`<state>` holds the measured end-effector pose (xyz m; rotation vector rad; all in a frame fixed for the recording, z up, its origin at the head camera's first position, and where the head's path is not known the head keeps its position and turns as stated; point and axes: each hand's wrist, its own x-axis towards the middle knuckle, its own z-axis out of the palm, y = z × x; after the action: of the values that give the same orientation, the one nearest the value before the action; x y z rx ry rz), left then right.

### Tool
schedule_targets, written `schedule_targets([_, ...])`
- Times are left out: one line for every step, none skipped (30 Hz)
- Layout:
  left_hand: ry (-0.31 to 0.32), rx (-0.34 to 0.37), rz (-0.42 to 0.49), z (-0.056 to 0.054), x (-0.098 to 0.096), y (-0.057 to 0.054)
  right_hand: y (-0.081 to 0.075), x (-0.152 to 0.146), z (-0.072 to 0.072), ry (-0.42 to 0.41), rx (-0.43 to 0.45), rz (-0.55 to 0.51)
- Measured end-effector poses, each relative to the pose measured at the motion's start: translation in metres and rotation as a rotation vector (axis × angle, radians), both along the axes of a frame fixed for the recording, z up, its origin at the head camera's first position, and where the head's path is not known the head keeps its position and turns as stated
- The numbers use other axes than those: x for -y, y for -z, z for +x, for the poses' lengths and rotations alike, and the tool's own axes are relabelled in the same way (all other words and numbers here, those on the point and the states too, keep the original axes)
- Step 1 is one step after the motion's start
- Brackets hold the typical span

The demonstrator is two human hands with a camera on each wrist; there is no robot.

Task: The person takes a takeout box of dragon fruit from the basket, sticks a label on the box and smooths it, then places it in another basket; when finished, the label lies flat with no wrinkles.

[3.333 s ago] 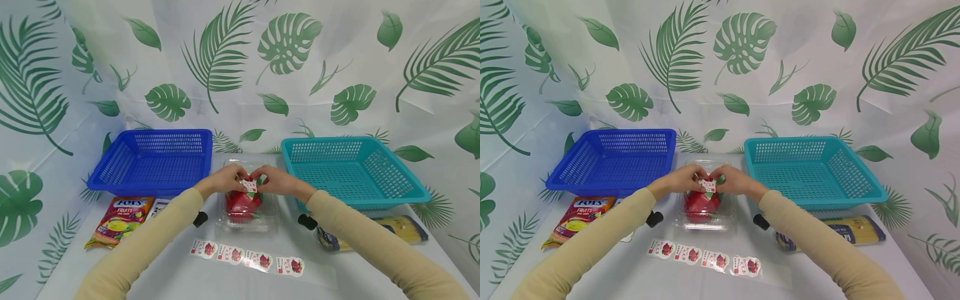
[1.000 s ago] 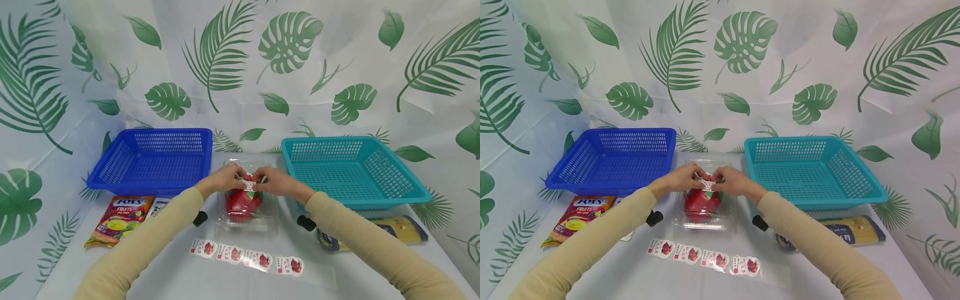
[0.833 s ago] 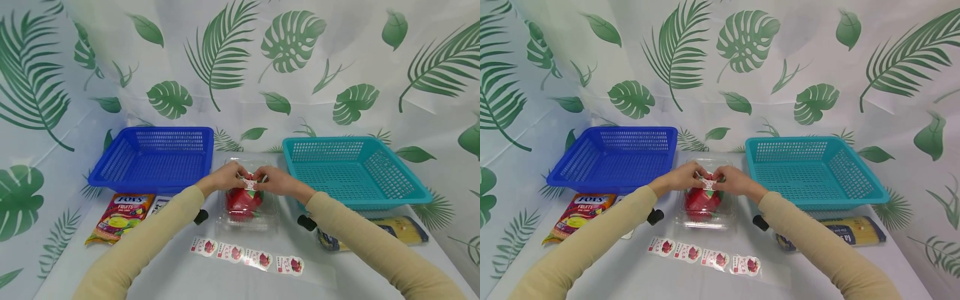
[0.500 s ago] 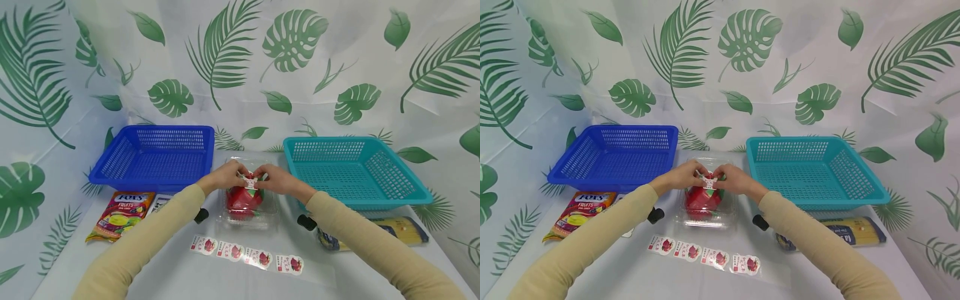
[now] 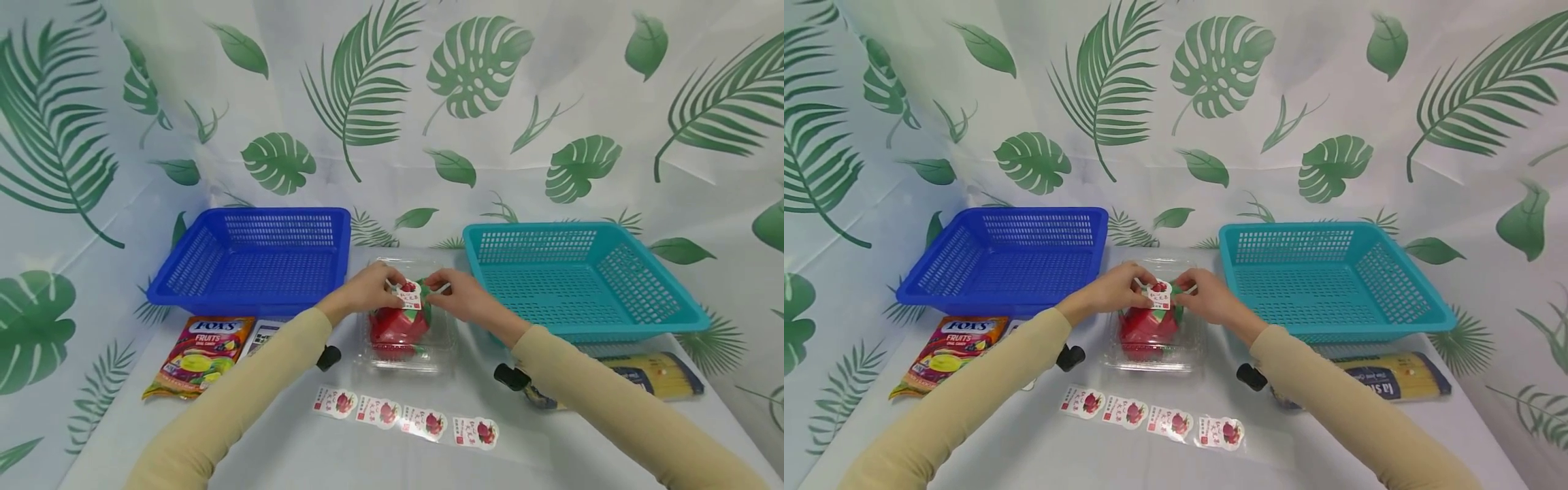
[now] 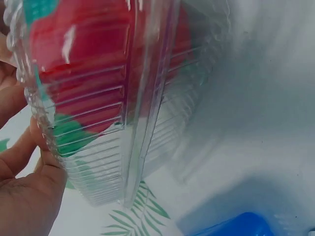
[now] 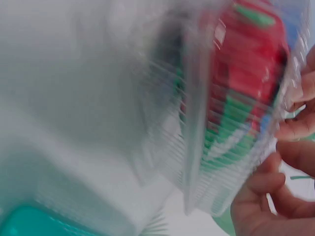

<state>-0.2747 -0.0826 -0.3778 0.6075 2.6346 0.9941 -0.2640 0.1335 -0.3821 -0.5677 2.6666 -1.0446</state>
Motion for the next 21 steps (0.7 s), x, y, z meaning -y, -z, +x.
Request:
schedule_targets([-0.001, -0.003, 0.009, 0.001, -0.001, 0.001, 0.001, -0.001, 0.003, 0.020, -0.024, 0.000])
schedule_targets([-0.003, -0.007, 0.020, 0.002, -0.001, 0.001, 0.003, -0.002, 0.006, 0.038, -0.044, -0.006])
schedule_targets([-0.003, -0.013, 0.033, 0.003, -0.001, 0.001, 0.004, -0.003, 0.009, 0.059, -0.066, -0.009])
schedule_targets([-0.007, -0.014, 0.049, 0.005, -0.001, 0.001, 0.006, -0.004, 0.013, 0.075, -0.089, -0.014])
schedule_targets([-0.007, -0.016, 0.068, 0.007, -0.002, 0.001, 0.007, -0.005, 0.017, 0.089, -0.107, -0.020])
schedule_targets([-0.005, -0.023, 0.088, 0.009, -0.002, 0.000, 0.008, -0.006, 0.020, 0.095, -0.120, -0.029])
schedule_targets([0.001, -0.029, 0.109, 0.012, -0.001, -0.001, 0.009, -0.006, 0.024, 0.106, -0.118, -0.043])
schedule_targets([0.015, -0.034, 0.132, 0.016, -0.001, -0.002, 0.011, -0.007, 0.027, 0.113, -0.111, -0.057])
schedule_targets([0.035, -0.036, 0.148, 0.021, -0.001, -0.004, 0.012, -0.007, 0.030, 0.120, -0.098, -0.065])
schedule_targets([0.067, -0.035, 0.165, 0.026, -0.002, -0.007, 0.013, -0.008, 0.033, 0.128, -0.071, -0.074])
schedule_targets([0.110, -0.033, 0.177, 0.032, -0.002, -0.009, 0.015, -0.009, 0.036, 0.135, -0.034, -0.082])
schedule_targets([0.163, -0.026, 0.183, 0.038, -0.003, -0.011, 0.016, -0.011, 0.037, 0.138, -0.003, -0.086])
schedule_targets([0.226, -0.009, 0.189, 0.044, -0.004, -0.012, 0.017, -0.012, 0.039, 0.147, 0.032, -0.088])
schedule_targets([0.298, 0.012, 0.190, 0.050, -0.005, -0.013, 0.019, -0.014, 0.039, 0.153, 0.064, -0.098])
schedule_targets([0.372, 0.039, 0.188, 0.056, -0.007, -0.012, 0.020, -0.015, 0.039, 0.156, 0.094, -0.112])
schedule_targets([0.450, 0.075, 0.190, 0.061, -0.009, -0.011, 0.022, -0.017, 0.039, 0.159, 0.129, -0.138])
schedule_targets([0.525, 0.117, 0.190, 0.067, -0.011, -0.009, 0.024, -0.019, 0.038, 0.157, 0.158, -0.168])
schedule_targets([0.596, 0.151, 0.180, 0.072, -0.013, -0.007, 0.027, -0.021, 0.036, 0.155, 0.178, -0.193])
schedule_targets([0.661, 0.187, 0.172, 0.077, -0.016, -0.004, 0.029, -0.023, 0.035, 0.151, 0.200, -0.219])
schedule_targets([0.711, 0.222, 0.161, 0.081, -0.018, -0.001, 0.032, -0.024, 0.034, 0.149, 0.217, -0.242])
schedule_targets([0.750, 0.251, 0.149, 0.085, -0.020, 0.003, 0.034, -0.025, 0.032, 0.142, 0.229, -0.255])
